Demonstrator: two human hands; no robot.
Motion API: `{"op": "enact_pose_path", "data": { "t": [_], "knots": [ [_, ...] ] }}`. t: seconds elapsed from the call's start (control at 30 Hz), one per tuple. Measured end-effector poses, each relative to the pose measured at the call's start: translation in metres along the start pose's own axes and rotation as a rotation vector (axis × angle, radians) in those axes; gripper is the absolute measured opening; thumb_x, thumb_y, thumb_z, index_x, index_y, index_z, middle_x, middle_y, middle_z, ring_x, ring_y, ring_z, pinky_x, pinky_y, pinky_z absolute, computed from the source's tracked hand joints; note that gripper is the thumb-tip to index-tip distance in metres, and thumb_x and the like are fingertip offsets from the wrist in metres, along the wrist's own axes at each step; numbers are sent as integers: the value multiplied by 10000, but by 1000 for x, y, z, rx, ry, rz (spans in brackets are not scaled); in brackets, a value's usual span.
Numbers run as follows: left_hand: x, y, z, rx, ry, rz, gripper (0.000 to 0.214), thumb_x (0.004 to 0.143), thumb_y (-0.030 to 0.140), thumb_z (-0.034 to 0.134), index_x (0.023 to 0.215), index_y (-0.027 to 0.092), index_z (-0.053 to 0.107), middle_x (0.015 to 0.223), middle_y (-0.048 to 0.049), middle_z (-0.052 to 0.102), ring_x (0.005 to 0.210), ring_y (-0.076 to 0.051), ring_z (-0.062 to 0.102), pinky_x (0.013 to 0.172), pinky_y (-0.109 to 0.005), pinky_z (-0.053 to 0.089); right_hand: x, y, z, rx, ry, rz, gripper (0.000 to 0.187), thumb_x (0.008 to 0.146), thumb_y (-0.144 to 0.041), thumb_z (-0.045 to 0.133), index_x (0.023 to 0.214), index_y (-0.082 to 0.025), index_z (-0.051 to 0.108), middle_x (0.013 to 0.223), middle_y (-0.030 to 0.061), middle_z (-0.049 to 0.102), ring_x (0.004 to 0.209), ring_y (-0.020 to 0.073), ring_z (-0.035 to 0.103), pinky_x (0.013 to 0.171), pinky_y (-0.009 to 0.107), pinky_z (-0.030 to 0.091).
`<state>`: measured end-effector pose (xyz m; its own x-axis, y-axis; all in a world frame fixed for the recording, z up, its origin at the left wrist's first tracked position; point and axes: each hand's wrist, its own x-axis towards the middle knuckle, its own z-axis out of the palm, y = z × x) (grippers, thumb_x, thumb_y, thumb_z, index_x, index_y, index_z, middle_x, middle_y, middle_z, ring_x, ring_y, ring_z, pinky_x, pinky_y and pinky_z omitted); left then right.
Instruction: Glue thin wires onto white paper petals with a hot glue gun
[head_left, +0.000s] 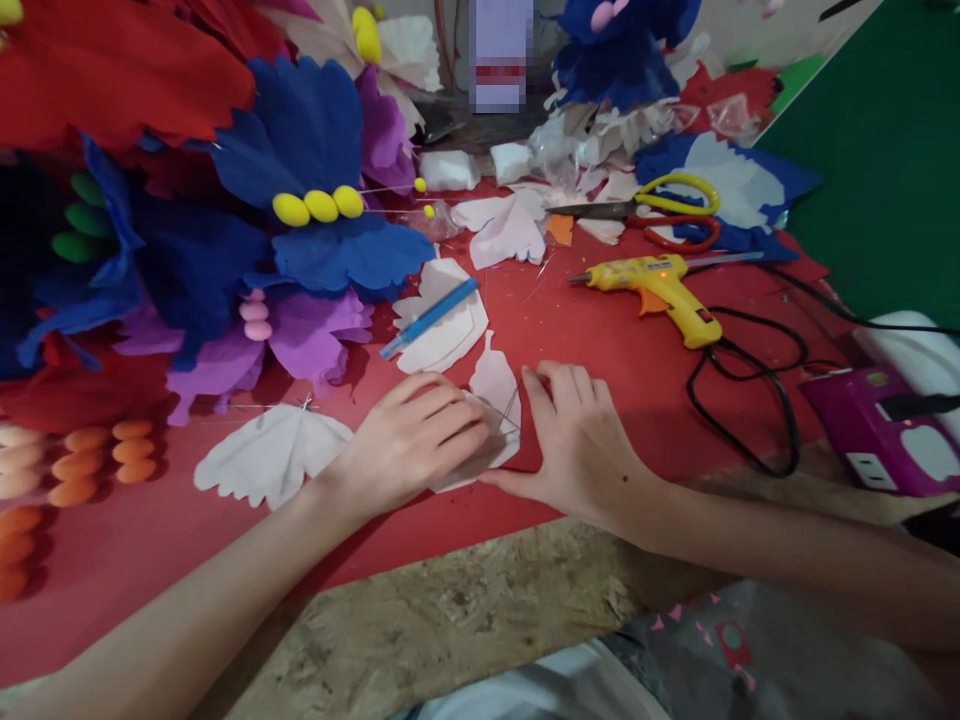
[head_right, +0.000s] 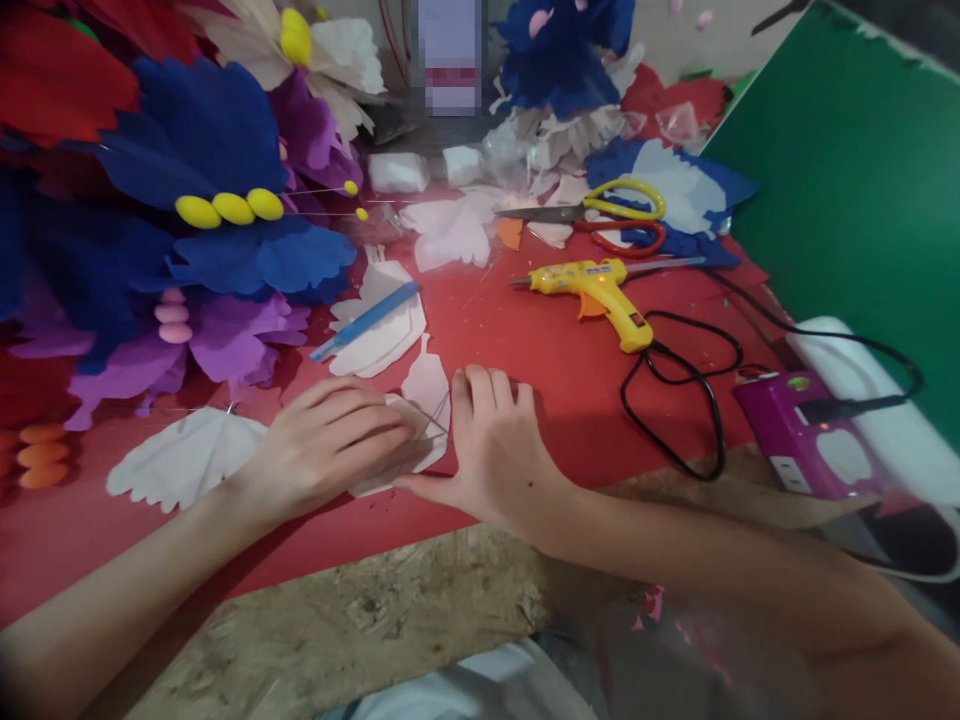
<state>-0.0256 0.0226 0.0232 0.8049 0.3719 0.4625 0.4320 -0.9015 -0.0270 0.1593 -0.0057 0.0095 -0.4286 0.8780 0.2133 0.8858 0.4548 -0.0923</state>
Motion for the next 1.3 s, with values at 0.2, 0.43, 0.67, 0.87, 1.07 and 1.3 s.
{"op": "enact_pose_path", "data": {
  "t": [0.2,0.43,0.67,0.87,1.07,1.3],
  "knots": [
    [1,1,0,2,-8,4,246,893,117,409,751,143,609,767,-20,688,731,-165,576,738,-301,438,1,-2,1,-33,-3,2,833,678,-675,473,1100,43,510,1018,224,501,882,284,420,665,374,330],
    [0,2,-1,1,-17,6,212,887,136,439,777,133,621,778,-25,689,729,-171,573,741,-303,429,2,-2,0,-24,-3,20,744,664,-592,532,1085,21,514,1035,220,507,880,280,433,675,378,347],
    [2,2,-2,12,-3,13,293,909,126,379,743,137,620,759,-23,693,703,-167,578,713,-298,435,5,7,-4,81,-8,24,666,600,-491,638,1046,-12,514,1011,188,514,898,278,470,696,373,403],
    [3,0,0,7,6,19,305,914,127,363,743,134,616,754,-23,696,697,-168,588,708,-299,442,6,9,-5,124,-2,26,702,594,-531,648,1050,-19,497,1002,182,517,910,285,489,697,390,431],
    [0,1,-1,-16,11,23,273,905,132,388,755,128,617,765,-29,699,709,-184,594,705,-309,450,6,3,-3,87,36,59,787,551,-620,644,1015,6,528,998,201,530,900,303,496,689,412,434],
    [0,1,0,-12,-4,19,279,908,141,386,768,125,626,766,-34,696,712,-188,593,700,-316,452,7,3,-4,81,23,59,730,531,-514,701,1015,4,528,1002,199,533,911,313,504,693,418,448]
  ]
}}
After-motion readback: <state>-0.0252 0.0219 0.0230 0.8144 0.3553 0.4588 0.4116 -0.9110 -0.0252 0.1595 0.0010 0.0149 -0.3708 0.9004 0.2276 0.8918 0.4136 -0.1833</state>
